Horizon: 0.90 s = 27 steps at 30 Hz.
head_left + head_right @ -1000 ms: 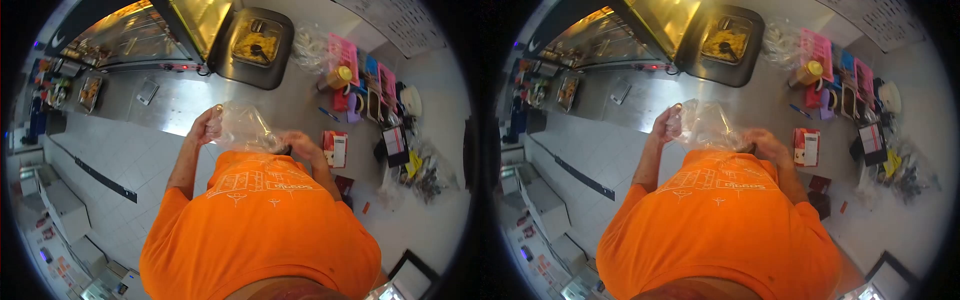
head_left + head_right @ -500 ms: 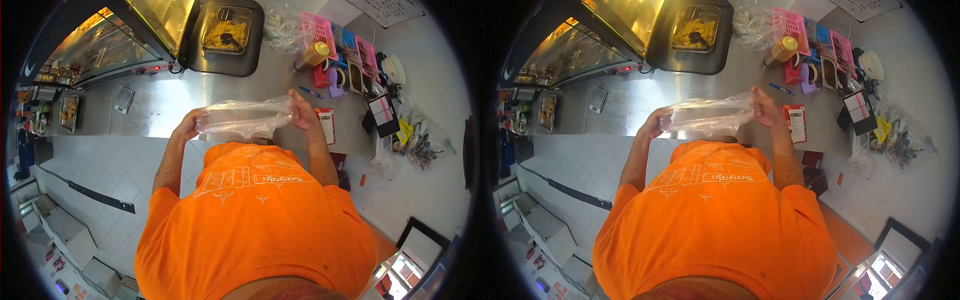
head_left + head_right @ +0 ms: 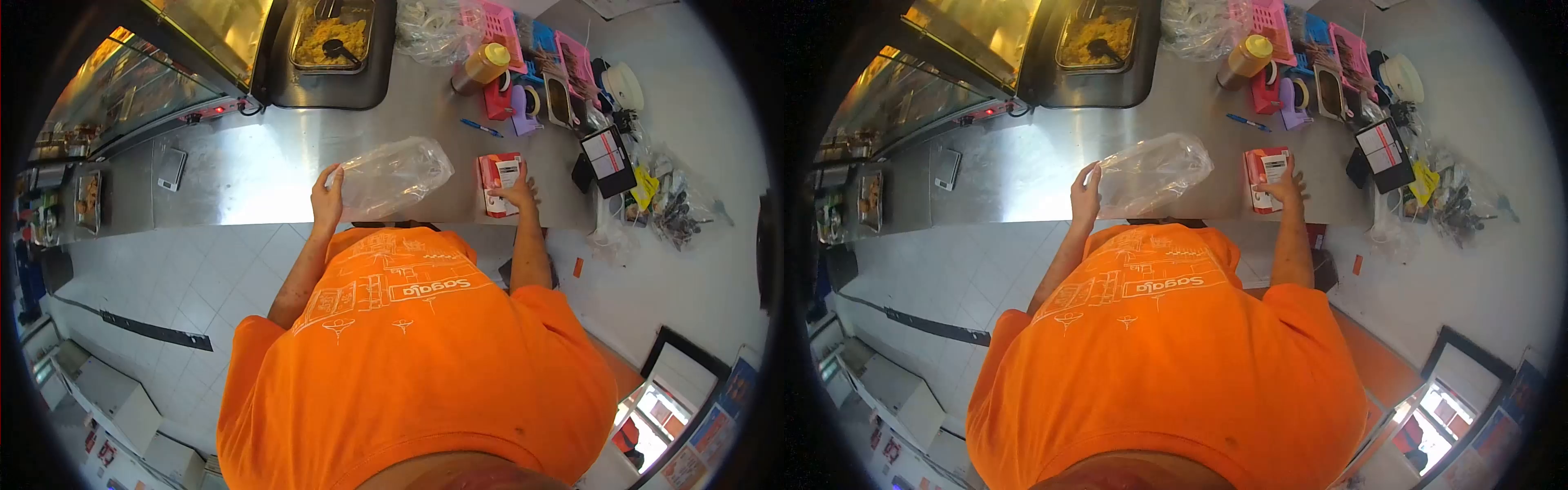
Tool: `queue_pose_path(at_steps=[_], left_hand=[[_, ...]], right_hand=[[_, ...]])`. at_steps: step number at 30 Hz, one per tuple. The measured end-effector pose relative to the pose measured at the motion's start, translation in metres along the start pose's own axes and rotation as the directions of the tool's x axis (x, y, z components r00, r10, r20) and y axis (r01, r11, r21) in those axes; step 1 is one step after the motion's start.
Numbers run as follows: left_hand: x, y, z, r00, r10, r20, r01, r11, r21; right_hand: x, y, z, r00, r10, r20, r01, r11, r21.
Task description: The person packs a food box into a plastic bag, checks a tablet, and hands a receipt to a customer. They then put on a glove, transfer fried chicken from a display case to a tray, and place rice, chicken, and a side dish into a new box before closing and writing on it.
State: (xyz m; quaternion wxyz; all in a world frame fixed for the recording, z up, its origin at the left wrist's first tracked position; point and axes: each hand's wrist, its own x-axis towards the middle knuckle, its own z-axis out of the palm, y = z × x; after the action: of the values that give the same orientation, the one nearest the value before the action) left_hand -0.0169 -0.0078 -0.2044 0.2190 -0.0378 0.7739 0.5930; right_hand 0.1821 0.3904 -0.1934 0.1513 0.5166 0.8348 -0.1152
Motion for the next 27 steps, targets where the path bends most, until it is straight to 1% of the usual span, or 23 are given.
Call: queue_pose_path(at_steps=[2,5,6,7,8,9,10,12,14,16,17,18,19,20,21,23,24,25,26,27], left_hand=[[0.003,0.007,-0.004,0.999,-0.047,0.017,0.048,0.998,-0.042],[0.008,0.012,-0.007,0.994,-0.112,0.018,0.113,0.992,-0.056],[0.007,0.015,-0.007,0.991,-0.131,0.03,0.133,0.989,-0.064],[0.009,0.016,-0.007,0.989,-0.146,0.034,0.149,0.985,-0.082],[0.01,0.016,-0.006,0.985,-0.165,0.044,0.169,0.981,-0.095],[0.011,0.017,-0.005,0.982,-0.18,0.056,0.185,0.977,-0.107],[0.014,0.018,-0.006,0.976,-0.203,0.082,0.212,0.969,-0.125],[0.017,0.021,-0.006,0.959,-0.246,0.141,0.267,0.95,-0.16],[0.036,-0.014,-0.004,0.927,-0.202,0.315,0.329,0.842,-0.428],[0.034,0.015,-0.014,0.843,-0.194,0.502,0.479,0.695,-0.536],[0.048,0.001,-0.028,0.76,-0.12,0.639,0.555,0.631,-0.542],[0.058,0.001,-0.05,0.659,-0.031,0.751,0.631,0.566,-0.531],[0.057,-0.006,-0.052,0.742,-0.218,0.634,0.581,0.681,-0.446],[0.044,0.017,-0.051,0.784,-0.392,0.482,0.572,0.757,-0.314],[0.036,0.001,-0.039,0.803,-0.341,0.489,0.517,0.806,-0.287],[0.031,-0.04,-0.016,0.828,-0.23,0.511,0.39,0.891,-0.232],[0.019,-0.038,-0.007,0.889,-0.221,0.401,0.285,0.952,-0.107],[0.006,-0.036,0.002,0.938,-0.188,0.29,0.185,0.982,0.037],[-0.001,-0.029,0.005,0.974,-0.129,0.185,0.093,0.977,0.193],[-0.007,-0.011,0.001,0.982,-0.1,0.162,0.071,0.982,0.177]], right_hand=[[0.02,0.029,0.019,0.984,-0.153,0.086,0.124,0.954,0.272],[-0.029,-0.022,-0.014,0.976,-0.19,-0.108,0.204,0.968,0.143],[-0.05,-0.047,-0.031,0.955,-0.232,-0.184,0.267,0.945,0.189],[-0.065,-0.073,-0.049,0.828,-0.445,-0.341,0.534,0.811,0.238],[-0.082,-0.094,-0.06,0.638,-0.59,-0.495,0.753,0.612,0.241],[-0.092,-0.116,-0.06,0.511,-0.633,-0.581,0.847,0.487,0.215],[-0.107,-0.138,-0.061,0.412,-0.662,-0.626,0.905,0.375,0.2],[-0.125,-0.188,-0.068,0.253,-0.757,-0.602,0.967,0.201,0.154],[-0.123,-0.221,-0.031,0.049,-0.812,-0.582,0.987,-0.05,0.153],[-0.115,-0.231,-0.009,0.001,-0.954,-0.299,0.984,-0.053,0.172],[-0.113,-0.234,-0.004,-0.027,-0.989,-0.143,0.982,-0.053,0.18],[-0.108,-0.229,-0.008,0.047,-0.997,0.064,0.982,0.058,0.177],[-0.099,-0.225,-0.007,0.16,-0.976,0.15,0.975,0.18,0.133],[-0.09,-0.219,-0.001,0.274,-0.933,0.233,0.951,0.3,0.081],[-0.084,-0.217,0.003,0.385,-0.87,0.307,0.912,0.41,0.018],[-0.076,-0.22,0.012,0.449,-0.834,0.321,0.891,0.442,-0.099],[-0.076,-0.222,0.012,0.482,-0.814,0.325,0.876,0.456,-0.157],[-0.078,-0.224,0.013,0.496,-0.802,0.332,0.868,0.462,-0.18],[-0.083,-0.227,0.009,0.513,-0.79,0.335,0.859,0.471,-0.203],[-0.085,-0.229,0.007,0.53,-0.777,0.339,0.848,0.48,-0.226]])
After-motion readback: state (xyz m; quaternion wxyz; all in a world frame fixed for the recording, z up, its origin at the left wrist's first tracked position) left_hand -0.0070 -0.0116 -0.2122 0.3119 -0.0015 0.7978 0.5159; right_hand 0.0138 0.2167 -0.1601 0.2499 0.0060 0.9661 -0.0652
